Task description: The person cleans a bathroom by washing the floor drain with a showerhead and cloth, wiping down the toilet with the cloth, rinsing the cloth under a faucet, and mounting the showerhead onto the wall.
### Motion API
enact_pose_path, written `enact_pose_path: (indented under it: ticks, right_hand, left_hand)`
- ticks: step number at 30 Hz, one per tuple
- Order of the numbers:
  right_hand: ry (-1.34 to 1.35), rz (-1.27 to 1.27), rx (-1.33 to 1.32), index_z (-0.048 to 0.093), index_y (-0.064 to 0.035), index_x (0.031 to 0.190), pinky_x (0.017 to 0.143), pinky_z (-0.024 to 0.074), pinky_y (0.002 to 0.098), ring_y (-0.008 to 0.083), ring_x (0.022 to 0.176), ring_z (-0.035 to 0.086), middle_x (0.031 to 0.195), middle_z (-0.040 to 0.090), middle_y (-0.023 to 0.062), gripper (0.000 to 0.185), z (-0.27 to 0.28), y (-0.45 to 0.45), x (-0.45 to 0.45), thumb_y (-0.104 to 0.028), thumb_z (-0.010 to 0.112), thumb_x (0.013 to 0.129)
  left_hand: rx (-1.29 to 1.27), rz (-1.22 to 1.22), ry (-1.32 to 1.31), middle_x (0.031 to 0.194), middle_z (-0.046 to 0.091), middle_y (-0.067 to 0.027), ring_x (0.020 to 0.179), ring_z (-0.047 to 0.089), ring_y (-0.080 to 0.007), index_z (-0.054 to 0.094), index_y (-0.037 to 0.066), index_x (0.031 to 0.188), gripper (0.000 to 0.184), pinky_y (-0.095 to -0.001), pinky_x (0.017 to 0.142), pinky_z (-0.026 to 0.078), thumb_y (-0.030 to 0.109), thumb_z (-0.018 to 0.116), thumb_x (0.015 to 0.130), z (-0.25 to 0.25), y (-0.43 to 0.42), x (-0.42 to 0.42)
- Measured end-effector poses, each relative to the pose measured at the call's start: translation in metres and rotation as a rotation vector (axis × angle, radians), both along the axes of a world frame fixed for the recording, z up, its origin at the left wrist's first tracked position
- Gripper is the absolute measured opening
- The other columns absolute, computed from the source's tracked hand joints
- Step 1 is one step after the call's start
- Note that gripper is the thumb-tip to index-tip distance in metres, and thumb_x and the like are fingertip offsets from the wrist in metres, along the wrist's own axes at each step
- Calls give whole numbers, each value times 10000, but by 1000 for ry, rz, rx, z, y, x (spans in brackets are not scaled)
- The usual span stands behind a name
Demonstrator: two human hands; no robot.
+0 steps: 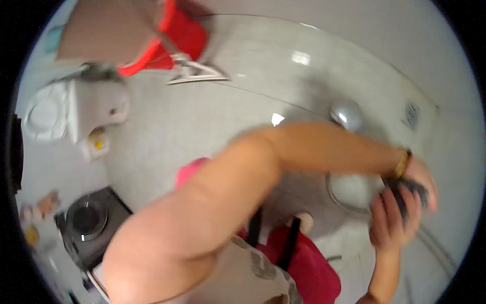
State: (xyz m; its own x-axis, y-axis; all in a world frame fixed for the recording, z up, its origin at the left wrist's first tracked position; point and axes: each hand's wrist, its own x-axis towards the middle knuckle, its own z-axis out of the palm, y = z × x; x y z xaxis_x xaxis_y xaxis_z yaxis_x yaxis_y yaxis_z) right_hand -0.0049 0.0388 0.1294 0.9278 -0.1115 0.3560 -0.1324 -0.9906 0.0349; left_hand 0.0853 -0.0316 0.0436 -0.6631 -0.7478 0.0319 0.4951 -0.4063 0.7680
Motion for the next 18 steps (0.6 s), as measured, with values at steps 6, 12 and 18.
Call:
enact_pose_path:
  ticks: [6,12,18]
  right_hand:
    - [54,343,-120,568,-96,647,698,469,340,237,786,559,745,556,52,202,-38,-30,13,-132,573,447]
    - [296,304,-353,543,-75,944,792,407,251,133,952,516,977,555,36,147,-120,-57,-5,-139,484,825]
    - [588,-155,852,574,-48,979,921,380,297,142,1110,453,1109,546,92,259,-190,-42,-17,-156,409,813]
  left_hand:
    - [-763,-109,-973,1018,604,-165,940,573,-267,605,40,1030,468,-355,832,436,418,503,775,22,-18,10]
    - [-543,-5,-1409,853,618,-220,827,599,-350,653,7,820,282,-402,748,471,194,455,748,-12,-20,-12]
    - [-529,-11,-1469,918,607,-219,860,592,-347,644,13,865,265,-406,766,464,178,466,758,-96,-14,-40]
